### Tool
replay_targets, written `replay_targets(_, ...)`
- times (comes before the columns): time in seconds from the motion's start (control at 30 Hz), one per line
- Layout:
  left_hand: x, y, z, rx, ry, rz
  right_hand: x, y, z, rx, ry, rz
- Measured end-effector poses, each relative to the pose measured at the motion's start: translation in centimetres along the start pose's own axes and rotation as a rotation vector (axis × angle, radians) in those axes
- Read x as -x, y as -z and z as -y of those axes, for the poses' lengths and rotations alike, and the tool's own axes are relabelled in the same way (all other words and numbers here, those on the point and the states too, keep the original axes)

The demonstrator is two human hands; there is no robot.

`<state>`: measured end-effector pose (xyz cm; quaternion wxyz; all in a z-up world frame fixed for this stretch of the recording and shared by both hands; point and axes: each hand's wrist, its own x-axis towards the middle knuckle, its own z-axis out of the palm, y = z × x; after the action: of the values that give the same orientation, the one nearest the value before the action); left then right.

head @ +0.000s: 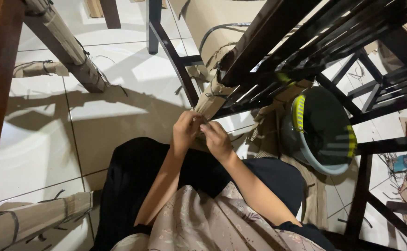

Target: Wrapping wooden furniture legs with cardboard and securing them with string.

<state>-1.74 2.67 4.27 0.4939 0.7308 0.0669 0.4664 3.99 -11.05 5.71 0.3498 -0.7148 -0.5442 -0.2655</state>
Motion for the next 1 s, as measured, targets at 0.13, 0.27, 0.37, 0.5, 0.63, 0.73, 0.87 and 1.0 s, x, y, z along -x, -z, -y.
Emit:
replay_targets(0.13,-0.3,0.2,-0.4,-0.028,-0.007,-0.022,-1.1,0.4,0.8,0.006,0.024,0.003)
replay_targets(0.27,0.1,-0.1,0.8,-0.032,-0.038,-0.025,0.5,-0.3,-0.6,0.049,0.022,0.094)
replay_targets(0.37,0.2,-0.2,0.8,-0.107,-0.072,-0.017,0.5,-0.7,-0.9,0.111,0.020,0.150)
replay_targets(0.5,0.8,-0.6,3.0,-0.317,-0.196,-0.018,-0.7,0.1,0.0,0.161,-0.045,0.237)
replay_targets(0.63,-1.6,3.0,-0.7,-0.303,-0.159,-0.035,-0.2,0.3,0.2,0.213,-0.102,0.336)
replay_targets(0.73,-1.0,3.7,0.2,-0.046,0.102,0.056,-0.8,0.4,0.7,0.077,-0.181,0.323)
replay_targets(0.87,1.8,1.7,2.8,0.388,0.748,0.385,-0.6,0.3,1.1,0.060,-0.197,0.250)
replay_targets(1.0,3.5,-0.1,5.7,0.534,0.880,0.513,-1.2,1.0,1.8,-0.027,-0.264,0.204)
